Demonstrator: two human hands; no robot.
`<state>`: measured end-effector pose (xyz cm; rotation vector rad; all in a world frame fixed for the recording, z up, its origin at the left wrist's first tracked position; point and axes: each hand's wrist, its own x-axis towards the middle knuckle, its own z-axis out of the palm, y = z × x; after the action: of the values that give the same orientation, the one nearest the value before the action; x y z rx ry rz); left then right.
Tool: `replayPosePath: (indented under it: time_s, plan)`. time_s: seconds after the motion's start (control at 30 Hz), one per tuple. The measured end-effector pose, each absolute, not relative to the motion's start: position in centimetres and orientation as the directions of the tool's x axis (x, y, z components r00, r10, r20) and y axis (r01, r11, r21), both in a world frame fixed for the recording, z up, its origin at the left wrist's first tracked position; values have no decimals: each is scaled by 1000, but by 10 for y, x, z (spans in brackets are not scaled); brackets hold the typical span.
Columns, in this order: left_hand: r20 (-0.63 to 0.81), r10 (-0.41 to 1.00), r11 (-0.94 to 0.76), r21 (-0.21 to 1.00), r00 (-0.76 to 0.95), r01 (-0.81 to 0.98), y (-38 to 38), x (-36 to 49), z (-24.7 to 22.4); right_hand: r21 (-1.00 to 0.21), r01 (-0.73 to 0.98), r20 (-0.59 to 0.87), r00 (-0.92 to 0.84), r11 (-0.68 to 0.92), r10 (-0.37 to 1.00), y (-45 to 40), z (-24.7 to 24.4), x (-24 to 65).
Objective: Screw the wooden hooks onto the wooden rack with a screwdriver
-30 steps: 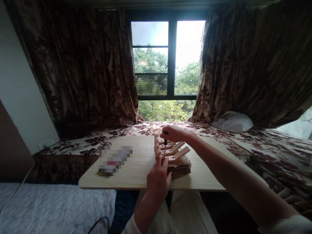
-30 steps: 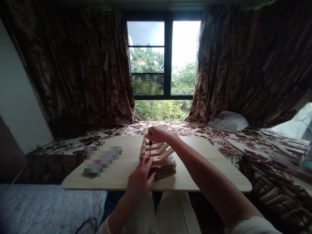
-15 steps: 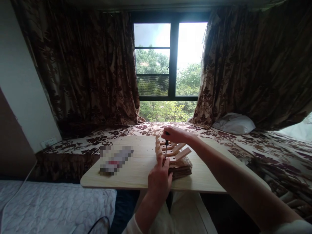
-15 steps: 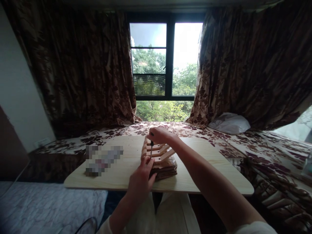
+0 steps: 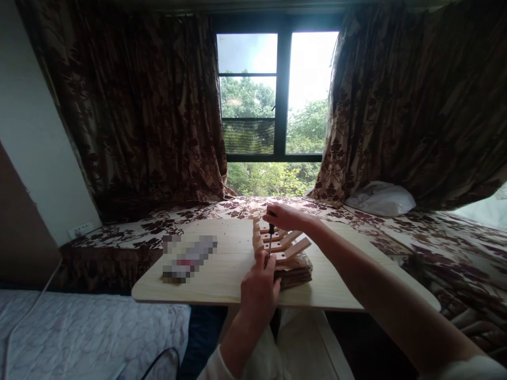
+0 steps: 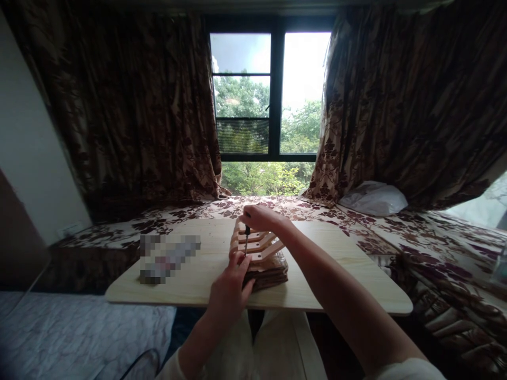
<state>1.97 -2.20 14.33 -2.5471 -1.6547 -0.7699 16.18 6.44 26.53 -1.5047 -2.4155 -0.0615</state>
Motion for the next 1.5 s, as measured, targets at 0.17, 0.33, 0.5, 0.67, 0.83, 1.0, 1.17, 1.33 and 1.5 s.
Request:
replayPosePath:
  time_s: [0.17, 0.33, 0.5, 0.67, 0.83, 1.0, 1.17, 1.33, 1.5]
  plan:
    - [404, 853, -448, 245, 330, 860, -22, 19, 144, -102, 887, 264, -412, 450, 872, 63, 270, 161]
    - [394, 860, -437, 244, 324, 866, -21, 20, 144, -89, 871, 216, -457, 484, 863, 57, 280, 162]
    - [386, 864, -433, 241, 324, 869, -22, 20, 145, -76, 905, 224, -394, 419, 891, 61, 272, 157]
    - [414, 846, -454, 229, 336, 861, -21, 19, 144, -61, 908, 199, -395, 414, 897, 62, 275, 156]
    - [414, 849, -440, 213, 327, 872, -23, 21, 142, -75, 865, 142, -483, 496, 864, 54, 284, 158]
    - [400, 855, -431, 194, 330, 881, -32, 21, 142, -80, 892, 182, -427, 446, 886, 59, 274, 160]
    - [391, 861, -424, 196, 327, 884, -31, 21, 143, -81, 904, 175, -401, 419, 899, 63, 273, 167]
    - [377, 867, -425, 217, 327, 879, -27, 21, 144, -79, 877, 163, -457, 474, 874, 58, 279, 165]
    - [370, 872, -423, 237, 322, 875, -29, 21, 145, -47, 894, 169, -433, 446, 885, 61, 273, 156]
